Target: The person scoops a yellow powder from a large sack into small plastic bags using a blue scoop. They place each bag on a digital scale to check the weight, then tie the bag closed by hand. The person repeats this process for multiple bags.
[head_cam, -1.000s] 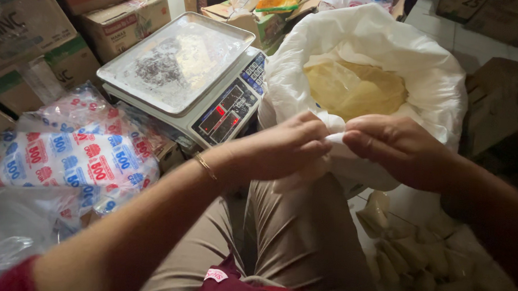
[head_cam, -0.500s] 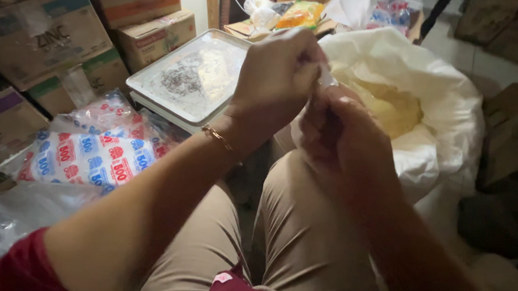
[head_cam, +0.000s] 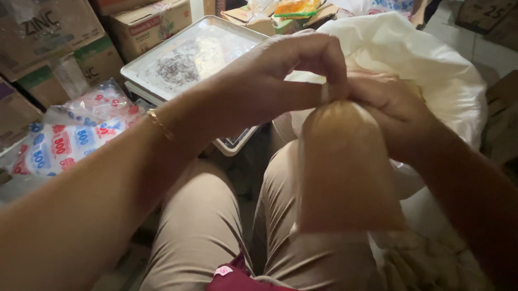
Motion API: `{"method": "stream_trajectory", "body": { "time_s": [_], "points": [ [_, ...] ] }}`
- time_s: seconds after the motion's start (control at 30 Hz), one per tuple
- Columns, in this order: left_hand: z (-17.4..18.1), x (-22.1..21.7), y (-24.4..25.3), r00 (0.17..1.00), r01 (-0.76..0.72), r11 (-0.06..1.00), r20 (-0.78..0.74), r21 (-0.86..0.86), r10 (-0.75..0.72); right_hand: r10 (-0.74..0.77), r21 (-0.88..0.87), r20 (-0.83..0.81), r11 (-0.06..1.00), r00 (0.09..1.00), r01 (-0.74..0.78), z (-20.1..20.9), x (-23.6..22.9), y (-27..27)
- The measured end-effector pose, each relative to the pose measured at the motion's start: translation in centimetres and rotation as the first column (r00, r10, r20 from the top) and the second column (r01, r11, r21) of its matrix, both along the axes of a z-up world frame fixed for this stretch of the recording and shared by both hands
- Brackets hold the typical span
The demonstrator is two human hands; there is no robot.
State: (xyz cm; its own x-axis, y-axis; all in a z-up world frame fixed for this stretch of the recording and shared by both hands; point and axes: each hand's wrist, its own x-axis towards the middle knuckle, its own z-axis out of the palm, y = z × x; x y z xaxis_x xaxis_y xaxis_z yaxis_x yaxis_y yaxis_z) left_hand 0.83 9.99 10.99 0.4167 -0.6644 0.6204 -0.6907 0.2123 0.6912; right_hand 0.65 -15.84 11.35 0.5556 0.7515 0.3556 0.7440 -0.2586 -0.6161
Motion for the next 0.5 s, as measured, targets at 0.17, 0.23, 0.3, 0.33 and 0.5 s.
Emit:
{"method": "stream_trajectory", "body": {
  "time_s": [0.17, 0.23, 0.3, 0.33, 0.5],
  "points": [
    [-3.0, 0.6, -3.2, 0.932, -0.187, 0.979, -0.330, -0.080, 0.151, -0.170, -0.046, 0.323, 0.980, 0.931, 0.194, -0.8, 0.2, -0.5],
    [-4.3, 0.8, -4.2, 0.854, -0.185, 0.973, -0.513, -0.134, 0.092, -0.260, -0.100, 0.365, 0.944, 0.894, 0.316, -1.4, -0.4, -0.5],
    [-5.7, 0.8, -5.1, 0.773, -0.240, 0.958, -0.628, -0.159, 0.090, -0.288, -0.109, 0.433, 0.924, 0.854, 0.367, -1.7, -1.1, -0.6],
    [-6.3, 0.7, -5.6, 0.743, -0.291, 0.944, -0.658, -0.156, 0.121, -0.274, -0.093, 0.477, 0.929, 0.835, 0.358, -1.8, -1.5, -0.7],
    [-9.0, -0.3, -7.8, 0.528, -0.424, 0.894, -0.841, -0.142, 0.117, -0.158, -0.215, 0.716, 0.877, 0.679, 0.431, -1.4, -2.6, -1.1]
  ]
}}
